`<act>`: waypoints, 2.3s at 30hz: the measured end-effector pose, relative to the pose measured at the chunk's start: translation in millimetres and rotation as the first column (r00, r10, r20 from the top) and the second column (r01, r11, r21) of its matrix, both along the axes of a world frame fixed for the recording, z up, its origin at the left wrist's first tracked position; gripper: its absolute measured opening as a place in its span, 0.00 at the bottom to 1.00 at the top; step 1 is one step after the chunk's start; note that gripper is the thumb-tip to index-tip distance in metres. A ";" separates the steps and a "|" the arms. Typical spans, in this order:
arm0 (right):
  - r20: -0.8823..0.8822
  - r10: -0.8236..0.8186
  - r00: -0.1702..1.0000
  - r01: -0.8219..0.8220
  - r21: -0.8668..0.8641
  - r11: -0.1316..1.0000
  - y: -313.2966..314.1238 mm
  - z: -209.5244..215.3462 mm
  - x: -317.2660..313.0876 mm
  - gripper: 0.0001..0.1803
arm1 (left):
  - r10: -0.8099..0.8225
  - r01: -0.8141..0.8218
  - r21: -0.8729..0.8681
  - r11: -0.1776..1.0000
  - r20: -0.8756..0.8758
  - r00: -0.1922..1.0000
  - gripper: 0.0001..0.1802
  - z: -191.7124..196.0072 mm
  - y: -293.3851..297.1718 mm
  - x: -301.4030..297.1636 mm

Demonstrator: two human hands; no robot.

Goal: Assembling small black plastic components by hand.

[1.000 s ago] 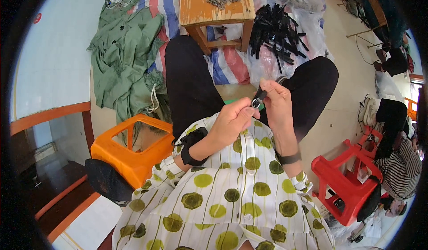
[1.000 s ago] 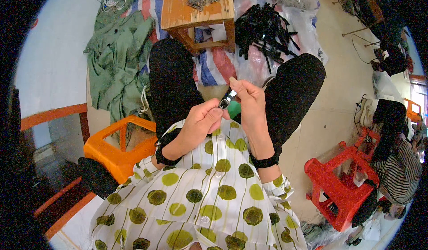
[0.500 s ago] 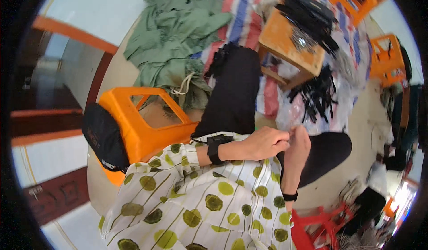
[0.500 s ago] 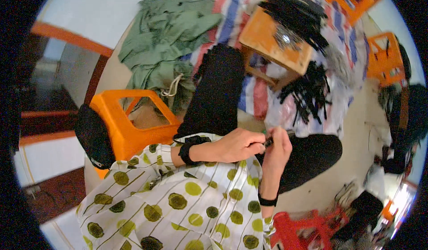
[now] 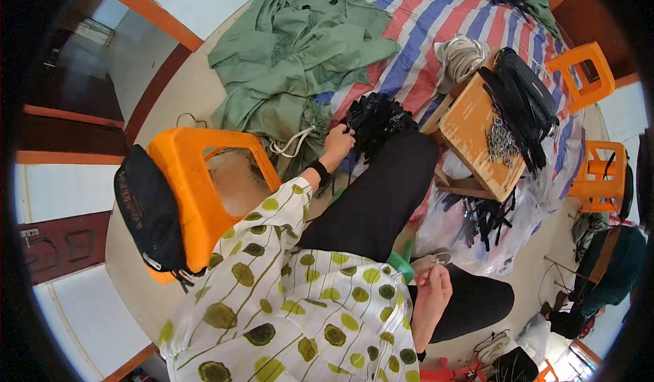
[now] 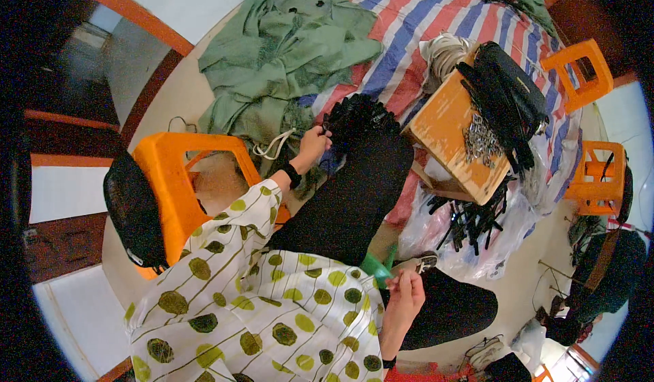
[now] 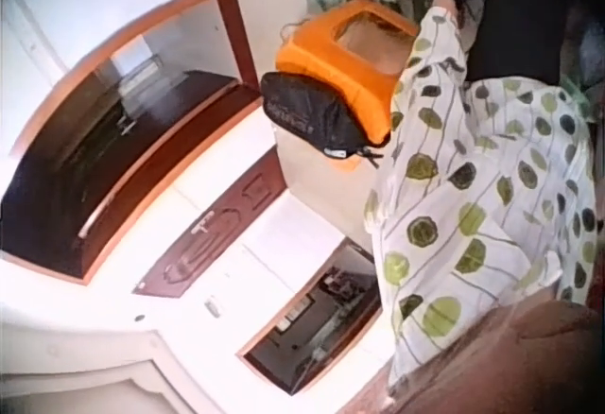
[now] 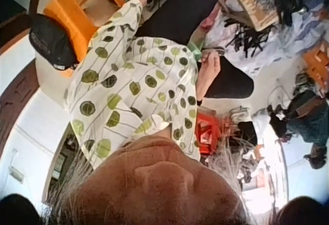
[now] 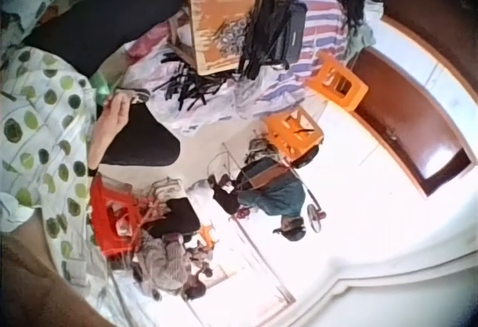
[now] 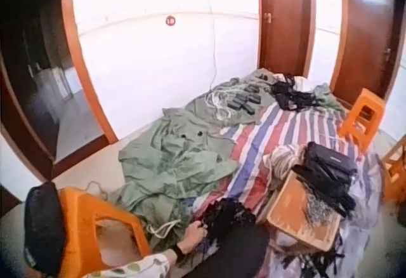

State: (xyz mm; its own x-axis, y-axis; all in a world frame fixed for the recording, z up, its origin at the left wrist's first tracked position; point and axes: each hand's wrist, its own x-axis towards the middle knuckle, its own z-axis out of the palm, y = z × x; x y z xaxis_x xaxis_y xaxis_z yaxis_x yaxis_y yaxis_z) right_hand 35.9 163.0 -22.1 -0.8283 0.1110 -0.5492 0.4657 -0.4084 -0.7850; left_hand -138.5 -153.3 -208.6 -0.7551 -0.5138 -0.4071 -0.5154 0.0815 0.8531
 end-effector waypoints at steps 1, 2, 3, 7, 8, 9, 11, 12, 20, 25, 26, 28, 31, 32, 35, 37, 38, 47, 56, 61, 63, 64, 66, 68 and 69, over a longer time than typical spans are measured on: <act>0.003 -0.002 1.000 0.001 0.014 1.000 0.9 -1.5 1.8 0.06 | -0.002 0.001 0.014 1.000 0.003 1.000 0.06 -4.3 4.9 -6.6; 0.029 -0.020 0.999 0.019 0.026 0.999 2.3 -4.8 4.1 0.06 | -0.076 0.076 0.001 0.997 -0.009 0.997 0.06 -8.6 11.7 -14.5; 0.056 -0.038 0.998 0.036 0.038 0.999 4.2 -7.8 5.8 0.06 | -0.148 0.148 -0.013 0.989 -0.019 0.989 0.07 -5.4 19.3 -21.2; 0.103 -0.027 0.994 0.022 0.041 0.999 1.5 -5.7 5.0 0.05 | -0.261 0.269 0.032 0.962 -0.156 0.953 0.08 -2.0 45.2 -49.2; 0.085 -0.012 0.996 0.009 0.029 1.000 -0.8 -5.9 4.8 0.05 | -0.277 0.307 0.123 0.944 -0.211 0.937 0.10 -22.4 47.7 -55.5; 0.081 -0.022 0.996 0.019 0.033 0.999 -1.7 -7.7 4.6 0.05 | -0.285 0.316 0.126 0.940 -0.215 0.934 0.10 -31.9 51.4 -59.8; 0.086 -0.008 0.996 0.002 0.066 0.998 -2.6 -7.8 5.1 0.06 | -0.462 0.364 -0.349 0.863 -0.255 0.850 0.13 -37.2 65.2 -71.1; 0.076 -0.017 0.997 0.012 0.062 0.998 -3.5 -4.1 3.2 0.07 | -0.489 0.404 -0.354 0.843 -0.196 0.850 0.16 -22.9 65.3 -78.7; 0.061 -0.043 0.997 0.040 0.056 0.998 1.1 -7.2 1.6 0.08 | -0.417 0.217 -0.389 0.895 -0.559 0.717 0.08 104.4 79.9 -149.6; 0.030 -0.050 0.998 0.049 0.038 0.998 2.3 -1.8 2.5 0.08 | -0.793 0.256 -0.758 0.600 -0.519 0.319 0.06 206.8 159.2 -174.4; 0.022 -0.050 0.999 0.049 0.036 0.998 2.4 -0.9 2.6 0.08 | -0.799 0.256 -0.764 0.592 -0.515 0.311 0.06 210.6 167.3 -179.8; 0.012 -0.057 0.998 0.057 0.028 0.998 4.5 1.3 4.5 0.08 | -0.950 0.220 -0.941 0.258 -0.205 0.236 0.08 214.1 183.4 -188.7; 0.000 -0.055 0.999 0.055 0.002 0.999 7.3 3.1 4.3 0.07 | -0.888 0.107 -0.909 0.404 -0.361 0.285 0.09 219.4 206.4 -200.3; 0.007 -0.060 0.998 0.060 -0.001 0.998 8.5 3.5 3.3 0.07 | -0.889 0.081 -0.918 0.388 -0.350 0.296 0.09 221.5 213.6 -204.4; -0.001 -0.059 0.998 0.059 -0.021 0.998 8.8 10.1 5.2 0.07 | -0.928 0.119 -0.975 0.186 -0.135 0.346 0.10 216.6 219.8 -214.1; -0.015 -0.071 0.997 0.070 -0.033 0.997 8.7 11.9 4.7 0.07 | -0.932 0.116 -0.977 0.181 -0.132 0.338 0.07 213.3 225.3 -212.1; -0.012 -0.078 0.997 0.077 -0.042 0.996 9.1 12.7 4.8 0.07 | -0.926 0.111 -0.975 0.194 -0.145 0.349 0.07 212.2 226.1 -210.7; -0.034 -0.049 0.998 0.047 -0.070 0.996 6.8 13.7 6.9 0.09 | -0.918 0.051 -0.941 0.336 -0.315 0.243 0.04 236.6 225.9 -189.8; -0.091 -0.019 0.996 0.016 -0.041 0.999 4.7 10.3 5.8 0.08 | -0.834 0.515 -0.658 0.549 -0.466 0.295 0.11 248.4 207.1 -158.6; -0.109 -0.005 0.994 0.002 -0.027 1.000 2.8 12.5 8.7 0.08 | -0.935 0.689 -0.634 0.351 -0.191 0.300 0.15 209.1 198.3 -112.8; -0.110 -0.001 0.994 -0.001 -0.018 1.000 3.3 13.0 10.1 0.08 | -0.944 0.630 -0.713 0.308 -0.146 0.295 0.15 202.2 200.1 -104.5; -0.135 0.005 0.991 -0.008 -0.019 1.000 4.0 12.6 10.2 0.08 | -0.953 0.643 -0.718 0.267 -0.098 0.287 0.15 201.5 200.3 -102.8; -0.159 0.010 0.987 -0.013 -0.020 1.000 4.8 10.8 10.7 0.09 | -0.948 0.598 -0.749 0.287 -0.134 0.288 0.14 194.9 201.3 -99.9; -0.162 0.027 0.986 -0.024 0.017 1.000 4.8 9.0 11.4 0.09 | -0.943 0.551 -0.776 0.306 -0.168 0.288 0.13 188.1 201.1 -98.9; -0.158 0.023 0.987 -0.020 0.016 1.000 4.2 10.2 11.6 0.09 | -0.944 0.516 -0.799 0.310 -0.193 0.269 0.12 186.9 201.9 -97.6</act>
